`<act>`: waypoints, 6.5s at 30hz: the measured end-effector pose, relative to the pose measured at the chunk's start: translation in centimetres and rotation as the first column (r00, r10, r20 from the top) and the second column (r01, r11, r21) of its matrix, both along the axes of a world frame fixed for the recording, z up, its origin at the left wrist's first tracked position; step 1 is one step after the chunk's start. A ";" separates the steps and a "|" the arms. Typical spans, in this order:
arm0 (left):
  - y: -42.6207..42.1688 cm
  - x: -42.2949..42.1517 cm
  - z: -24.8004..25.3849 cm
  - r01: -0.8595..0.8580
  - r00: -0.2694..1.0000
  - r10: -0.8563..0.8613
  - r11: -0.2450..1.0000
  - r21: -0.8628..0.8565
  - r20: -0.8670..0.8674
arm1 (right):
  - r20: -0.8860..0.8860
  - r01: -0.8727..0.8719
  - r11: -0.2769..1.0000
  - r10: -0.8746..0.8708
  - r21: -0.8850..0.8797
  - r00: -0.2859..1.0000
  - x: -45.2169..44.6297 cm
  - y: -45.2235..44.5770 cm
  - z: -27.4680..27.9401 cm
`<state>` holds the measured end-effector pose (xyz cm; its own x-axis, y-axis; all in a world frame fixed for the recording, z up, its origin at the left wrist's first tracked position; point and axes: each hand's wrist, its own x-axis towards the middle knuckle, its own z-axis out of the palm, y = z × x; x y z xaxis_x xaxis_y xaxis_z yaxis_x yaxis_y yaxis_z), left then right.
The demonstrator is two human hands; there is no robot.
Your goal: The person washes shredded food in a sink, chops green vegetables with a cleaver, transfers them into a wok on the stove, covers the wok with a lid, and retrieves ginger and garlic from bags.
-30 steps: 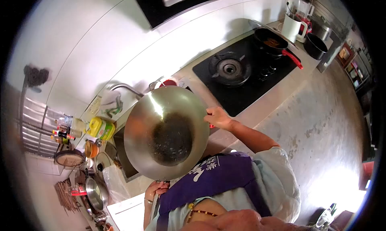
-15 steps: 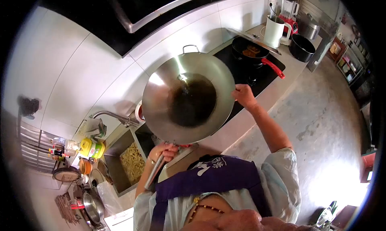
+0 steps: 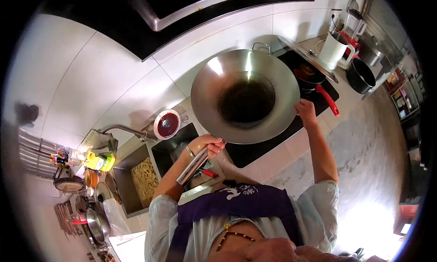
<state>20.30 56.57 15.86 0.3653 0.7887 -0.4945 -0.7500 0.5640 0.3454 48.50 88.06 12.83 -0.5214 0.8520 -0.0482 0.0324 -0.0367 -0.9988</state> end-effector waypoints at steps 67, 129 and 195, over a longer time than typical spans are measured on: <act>-61.2 50.3 -8.4 -0.922 -0.336 0.921 -0.365 -0.131 -0.198 | -0.061 -0.839 -0.341 0.935 -0.423 -0.349 7.5 -65.0 -6.6; -107.2 97.3 -11.6 -0.437 0.305 -0.638 -0.753 0.492 -0.707 | 0.258 -0.281 -0.870 0.185 -0.405 -0.948 51.2 -133.8 -8.0; -11.4 35.3 10.8 -0.054 -0.861 0.342 0.675 0.736 -0.376 | 0.111 -0.561 0.823 0.568 -0.094 0.815 23.7 -35.0 15.3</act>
